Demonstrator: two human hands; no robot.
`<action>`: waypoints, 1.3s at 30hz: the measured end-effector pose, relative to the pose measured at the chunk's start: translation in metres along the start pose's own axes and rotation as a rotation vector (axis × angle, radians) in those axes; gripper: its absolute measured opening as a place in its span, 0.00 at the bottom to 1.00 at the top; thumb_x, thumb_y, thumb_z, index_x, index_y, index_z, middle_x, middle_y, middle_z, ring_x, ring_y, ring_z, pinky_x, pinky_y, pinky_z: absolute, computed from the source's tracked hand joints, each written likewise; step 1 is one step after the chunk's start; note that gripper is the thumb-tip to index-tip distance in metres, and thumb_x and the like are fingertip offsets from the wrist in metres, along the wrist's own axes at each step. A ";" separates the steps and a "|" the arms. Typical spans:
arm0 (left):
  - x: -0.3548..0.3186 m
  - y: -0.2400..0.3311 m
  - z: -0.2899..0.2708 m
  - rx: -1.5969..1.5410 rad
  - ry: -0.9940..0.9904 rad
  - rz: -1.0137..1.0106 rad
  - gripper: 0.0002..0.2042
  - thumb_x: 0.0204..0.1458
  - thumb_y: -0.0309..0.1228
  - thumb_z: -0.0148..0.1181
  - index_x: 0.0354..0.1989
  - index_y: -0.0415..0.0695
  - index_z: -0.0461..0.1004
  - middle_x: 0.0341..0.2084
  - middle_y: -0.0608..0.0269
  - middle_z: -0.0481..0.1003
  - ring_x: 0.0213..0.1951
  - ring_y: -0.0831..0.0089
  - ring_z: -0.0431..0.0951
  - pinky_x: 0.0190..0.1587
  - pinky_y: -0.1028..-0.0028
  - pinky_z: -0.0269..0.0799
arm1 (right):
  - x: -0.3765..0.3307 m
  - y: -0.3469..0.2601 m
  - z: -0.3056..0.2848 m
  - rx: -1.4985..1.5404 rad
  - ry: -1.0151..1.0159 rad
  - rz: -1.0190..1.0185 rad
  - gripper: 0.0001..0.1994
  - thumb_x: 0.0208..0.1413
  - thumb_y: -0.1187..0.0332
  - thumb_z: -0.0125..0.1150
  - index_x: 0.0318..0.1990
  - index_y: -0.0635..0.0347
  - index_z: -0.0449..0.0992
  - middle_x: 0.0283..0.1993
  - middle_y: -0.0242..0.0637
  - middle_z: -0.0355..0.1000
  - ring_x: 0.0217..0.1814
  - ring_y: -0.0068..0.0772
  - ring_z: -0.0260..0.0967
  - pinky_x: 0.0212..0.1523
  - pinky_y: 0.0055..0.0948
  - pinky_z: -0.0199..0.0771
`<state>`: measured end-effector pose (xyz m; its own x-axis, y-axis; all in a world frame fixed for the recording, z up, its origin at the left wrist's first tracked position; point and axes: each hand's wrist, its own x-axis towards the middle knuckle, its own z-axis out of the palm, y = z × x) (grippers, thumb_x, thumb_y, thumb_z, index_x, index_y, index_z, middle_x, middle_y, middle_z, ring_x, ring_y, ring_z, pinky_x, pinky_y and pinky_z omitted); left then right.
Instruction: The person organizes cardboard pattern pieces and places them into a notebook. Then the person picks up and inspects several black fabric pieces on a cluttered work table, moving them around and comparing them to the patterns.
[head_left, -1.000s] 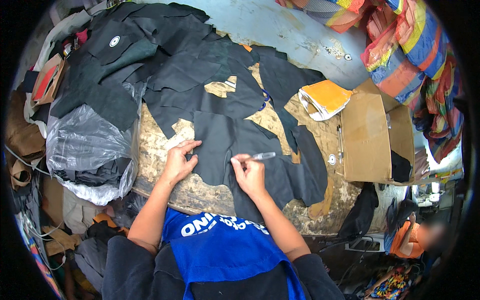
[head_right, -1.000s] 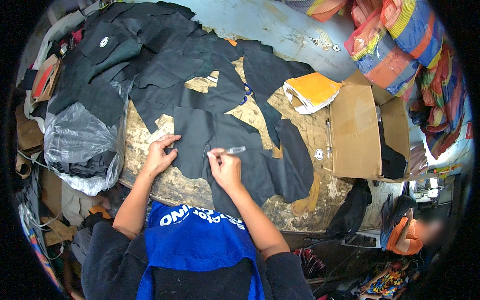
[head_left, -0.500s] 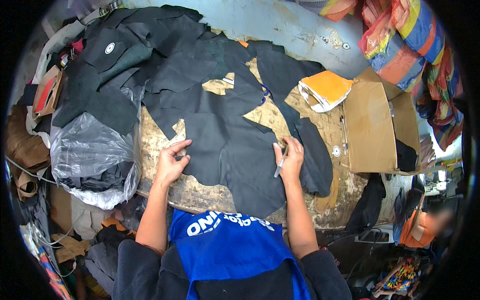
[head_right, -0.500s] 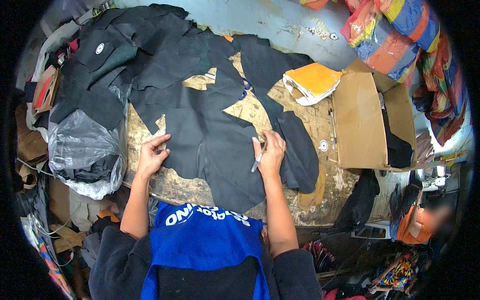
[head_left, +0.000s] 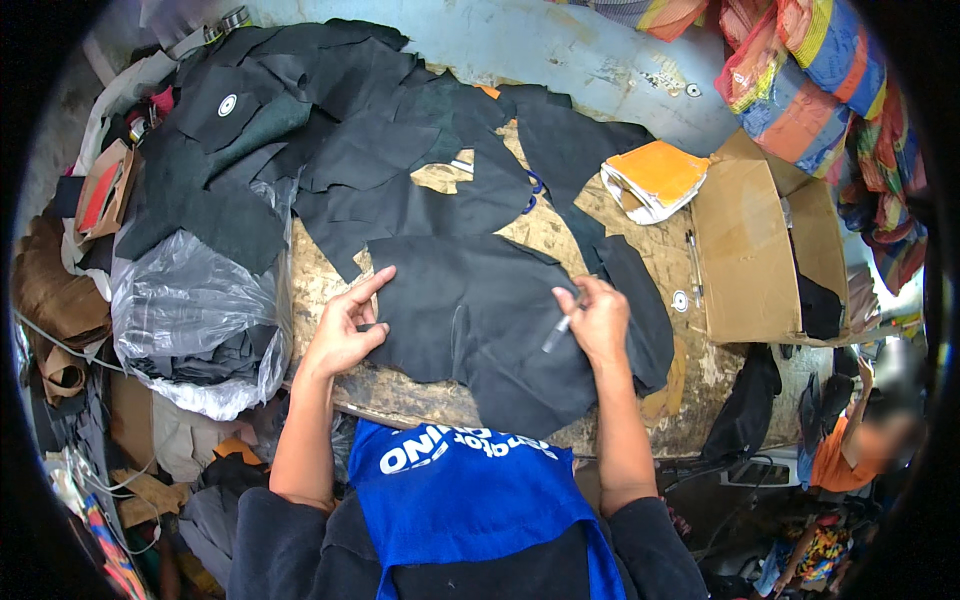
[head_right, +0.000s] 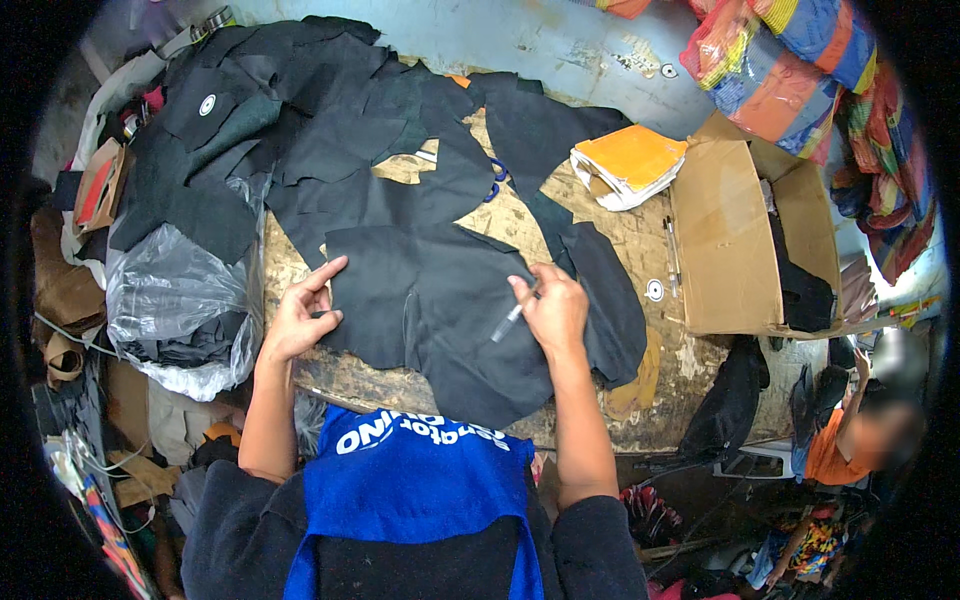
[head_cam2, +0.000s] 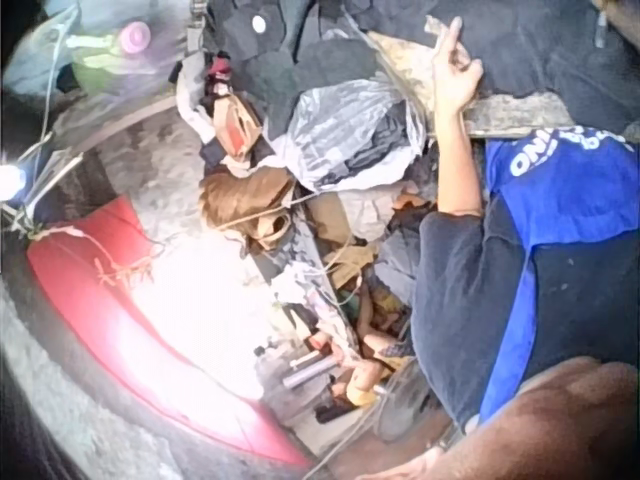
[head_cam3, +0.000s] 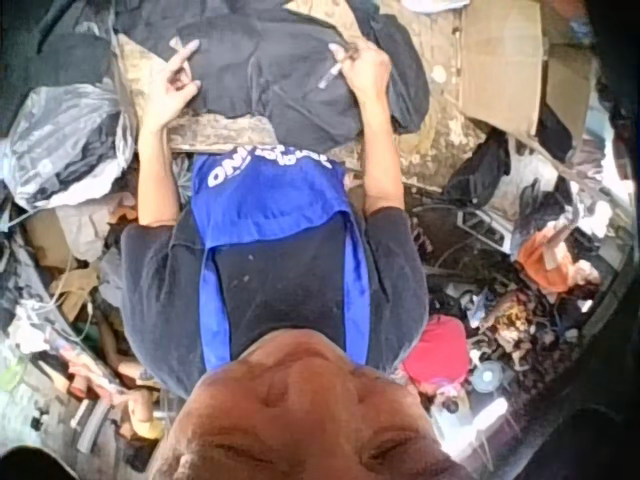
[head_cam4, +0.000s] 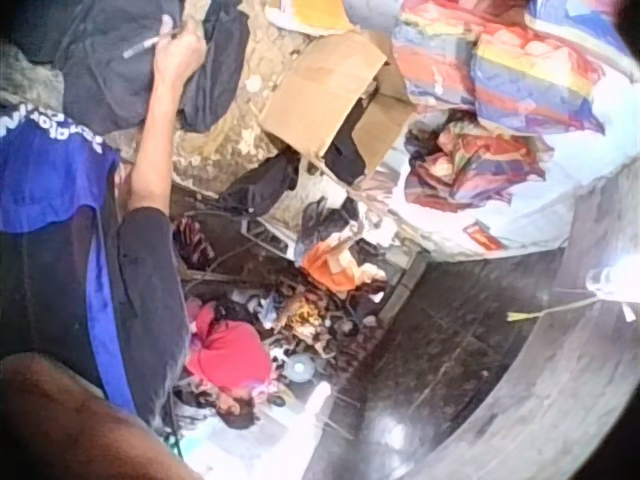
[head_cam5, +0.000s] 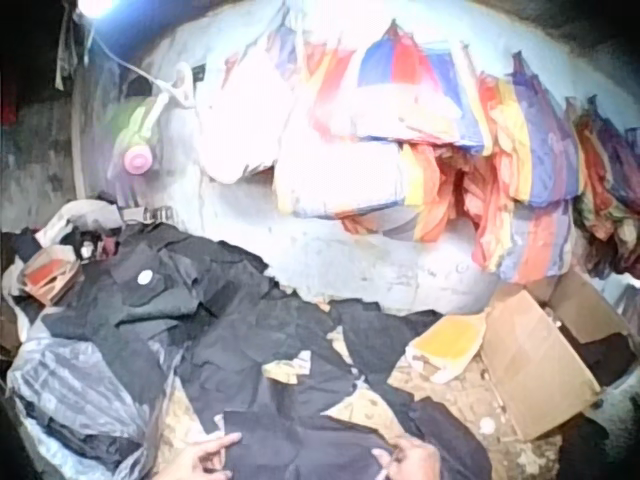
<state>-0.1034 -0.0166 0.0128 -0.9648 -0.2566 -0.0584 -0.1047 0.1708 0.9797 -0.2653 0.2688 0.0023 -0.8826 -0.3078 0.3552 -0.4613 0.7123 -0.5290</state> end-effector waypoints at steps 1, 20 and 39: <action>-0.002 0.008 -0.001 -0.053 -0.005 0.036 0.35 0.33 0.14 0.53 0.59 0.46 0.65 0.29 0.76 0.63 0.23 0.85 0.56 0.30 0.85 0.61 | 0.002 -0.005 -0.015 0.018 0.035 -0.022 0.15 0.40 0.61 0.70 0.31 0.63 0.77 0.24 0.40 0.72 0.21 0.36 0.69 0.25 0.31 0.68; -0.002 0.103 0.007 -0.453 -0.203 0.310 0.41 0.33 0.16 0.63 0.62 0.32 0.53 0.49 0.64 0.68 0.22 0.89 0.59 0.26 0.89 0.57 | -0.001 -0.070 -0.184 0.168 0.386 -0.192 0.11 0.39 0.76 0.71 0.31 0.66 0.75 0.23 0.32 0.66 0.21 0.18 0.58 0.21 0.19 0.58; 0.004 0.010 -0.092 -0.379 0.185 -0.037 0.33 0.47 0.26 0.59 0.63 0.37 0.52 0.57 0.50 0.62 0.44 0.73 0.73 0.41 0.81 0.70 | -0.074 0.027 -0.043 0.043 0.030 0.417 0.30 0.33 0.55 0.74 0.42 0.67 0.74 0.40 0.50 0.74 0.43 0.49 0.71 0.45 0.38 0.70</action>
<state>-0.0860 -0.1039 0.0398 -0.8987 -0.4285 -0.0936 -0.0093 -0.1947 0.9808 -0.2088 0.3382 -0.0047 -0.9919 0.0198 0.1258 -0.0693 0.7447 -0.6638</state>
